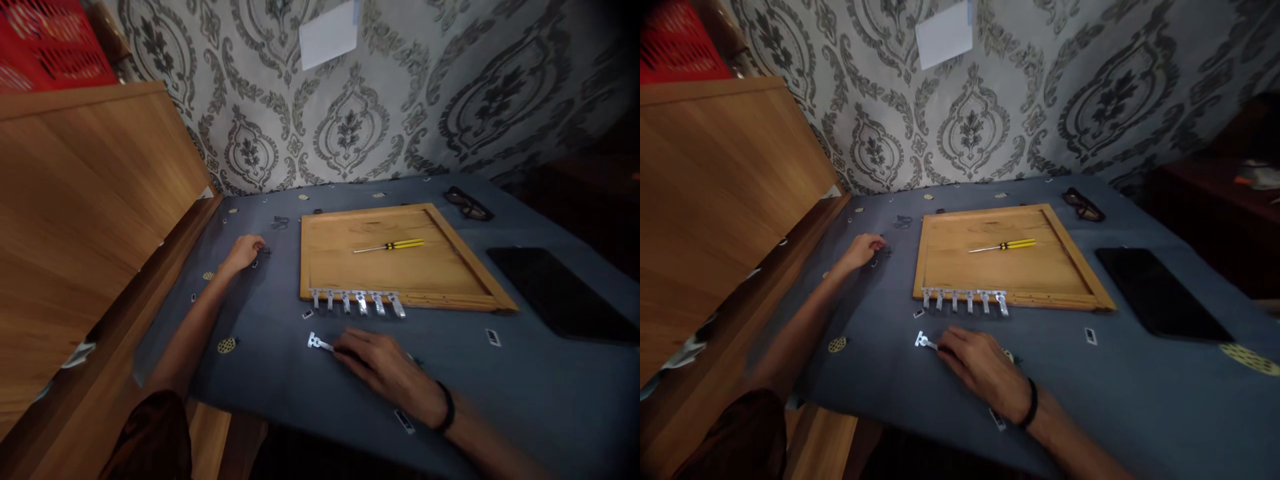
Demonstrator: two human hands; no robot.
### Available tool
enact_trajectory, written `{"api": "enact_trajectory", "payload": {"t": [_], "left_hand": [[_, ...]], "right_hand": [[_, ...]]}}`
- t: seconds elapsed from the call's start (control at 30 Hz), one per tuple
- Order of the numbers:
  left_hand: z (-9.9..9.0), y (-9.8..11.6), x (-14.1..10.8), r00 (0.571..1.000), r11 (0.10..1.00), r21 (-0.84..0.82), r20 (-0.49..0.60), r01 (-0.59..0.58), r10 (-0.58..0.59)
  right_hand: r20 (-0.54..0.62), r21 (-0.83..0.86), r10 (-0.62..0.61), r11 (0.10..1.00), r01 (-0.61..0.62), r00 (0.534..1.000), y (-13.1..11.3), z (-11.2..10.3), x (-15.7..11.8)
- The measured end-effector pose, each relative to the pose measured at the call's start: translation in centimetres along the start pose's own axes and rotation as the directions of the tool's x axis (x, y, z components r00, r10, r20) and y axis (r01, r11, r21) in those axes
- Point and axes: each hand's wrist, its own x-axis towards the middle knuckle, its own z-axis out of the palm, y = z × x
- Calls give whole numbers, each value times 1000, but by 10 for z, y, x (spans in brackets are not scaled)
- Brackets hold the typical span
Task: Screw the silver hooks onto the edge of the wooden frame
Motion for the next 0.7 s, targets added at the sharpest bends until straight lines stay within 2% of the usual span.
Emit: {"api": "enact_trajectory", "payload": {"t": [0.2,0.4,0.5,0.6,0.67,0.7], "left_hand": [[6,10,-14,1000,996,-93,0,-4,4],[3,17,-26,996,990,-140,-79,32,-43],[-2,29,-31,994,984,-176,-99,25,-43],[-20,53,-46,992,971,-237,-125,-13,-17],[-42,76,-68,991,952,-296,-132,-76,38],[-55,89,-83,984,927,-345,-145,-146,102]], "right_hand": [[13,14,9,1000,-9,1000,-2,-2,0],[10,20,11,1000,-11,1000,-1,-1,0],[11,15,9,1000,-9,1000,-1,-1,0],[4,18,9,1000,-9,1000,-1,-1,0],[-1,26,5,1000,-5,1000,-1,-1,0],[-3,28,4,1000,-4,1000,-1,-1,0]]}}
